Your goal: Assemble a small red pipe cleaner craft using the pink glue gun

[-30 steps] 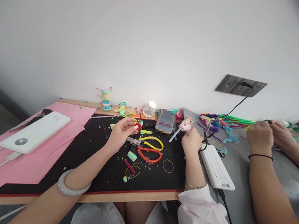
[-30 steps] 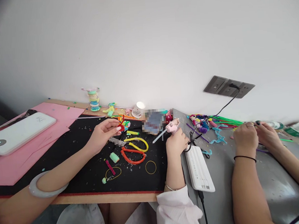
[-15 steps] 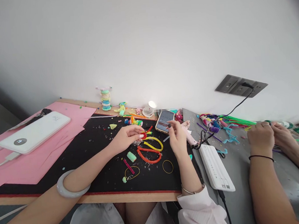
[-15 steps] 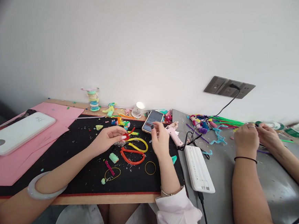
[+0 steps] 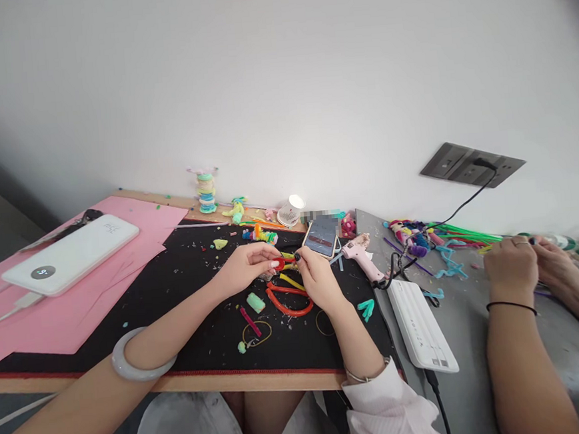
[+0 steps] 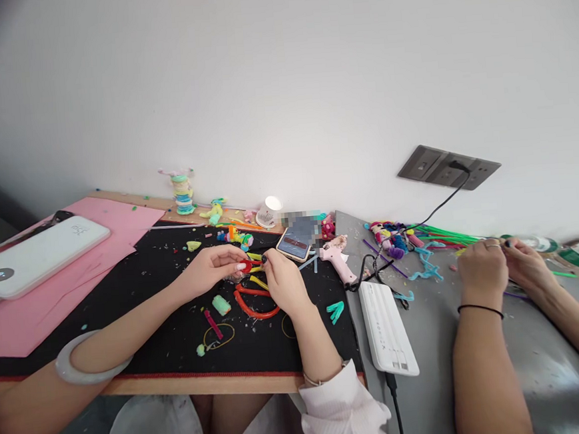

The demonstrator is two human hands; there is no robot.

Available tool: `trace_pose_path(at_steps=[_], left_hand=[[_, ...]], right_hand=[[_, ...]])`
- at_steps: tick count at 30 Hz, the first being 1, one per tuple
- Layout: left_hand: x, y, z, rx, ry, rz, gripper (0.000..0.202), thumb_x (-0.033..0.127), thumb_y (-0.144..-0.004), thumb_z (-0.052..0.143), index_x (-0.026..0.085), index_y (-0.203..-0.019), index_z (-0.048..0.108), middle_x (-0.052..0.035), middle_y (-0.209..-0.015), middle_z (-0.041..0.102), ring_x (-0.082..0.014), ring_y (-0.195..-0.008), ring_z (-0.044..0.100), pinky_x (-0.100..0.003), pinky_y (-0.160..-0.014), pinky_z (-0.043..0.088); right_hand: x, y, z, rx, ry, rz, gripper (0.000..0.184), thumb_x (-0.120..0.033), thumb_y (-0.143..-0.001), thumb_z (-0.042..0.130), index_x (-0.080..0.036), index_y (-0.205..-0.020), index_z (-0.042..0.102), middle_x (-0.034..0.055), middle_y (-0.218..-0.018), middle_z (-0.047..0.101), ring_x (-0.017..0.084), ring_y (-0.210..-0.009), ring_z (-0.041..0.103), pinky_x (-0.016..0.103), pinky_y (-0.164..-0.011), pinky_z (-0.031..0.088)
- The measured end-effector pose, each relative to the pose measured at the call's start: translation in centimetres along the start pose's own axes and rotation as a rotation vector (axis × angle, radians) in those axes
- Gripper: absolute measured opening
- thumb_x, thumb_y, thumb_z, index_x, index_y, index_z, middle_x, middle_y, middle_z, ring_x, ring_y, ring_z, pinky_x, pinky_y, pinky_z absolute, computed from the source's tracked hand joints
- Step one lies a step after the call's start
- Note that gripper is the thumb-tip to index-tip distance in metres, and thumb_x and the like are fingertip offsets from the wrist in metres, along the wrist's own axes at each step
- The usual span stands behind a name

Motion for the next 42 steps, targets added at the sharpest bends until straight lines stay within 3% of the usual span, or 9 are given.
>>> trace_pose_path(at_steps=[6, 25, 42], left_hand=[[-0.2, -0.2, -0.4, 0.089, 0.024, 0.023, 0.030, 0.032, -0.067, 0.068, 0.016, -0.091, 0.060, -0.0038, -0.084, 0.065, -0.0160, -0.070, 0.064, -0.037, -0.072, 0.054], [0.0, -0.1, -0.3, 0.170, 0.079, 0.026, 0.033, 0.031, -0.069, 0.067, 0.016, -0.096, 0.056, -0.0016, -0.082, 0.061, -0.0134, -0.069, 0.062, -0.033, -0.072, 0.053], [0.3, 0.2, 0.7, 0.274, 0.177, 0.043, 0.034, 0.031, -0.068, 0.068, 0.016, -0.096, 0.057, -0.0003, -0.081, 0.061, -0.0112, -0.068, 0.061, -0.030, -0.072, 0.052]], right_hand=[[-0.1, 0.0, 0.1, -0.017, -0.056, 0.030, 0.020, -0.019, -0.089, 0.030, -0.019, -0.078, 0.046, 0.0017, -0.073, 0.054, 0.015, -0.068, 0.050, 0.025, -0.063, 0.034], [-0.5, 0.0, 0.9, -0.073, -0.101, 0.040, 0.019, -0.022, -0.091, 0.029, -0.020, -0.081, 0.045, 0.0006, -0.071, 0.051, 0.015, -0.065, 0.049, 0.024, -0.062, 0.035], [-0.9, 0.1, 1.6, -0.043, -0.144, 0.004, 0.019, -0.023, -0.091, 0.030, -0.019, -0.084, 0.046, 0.0008, -0.073, 0.052, 0.013, -0.064, 0.048, 0.023, -0.062, 0.036]])
Point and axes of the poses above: each hand's wrist, its own y-axis away from the middle knuckle, its own z-axis out of the palm, x = y × z, the point moved 2 cm from there along -y, towards the middle knuckle
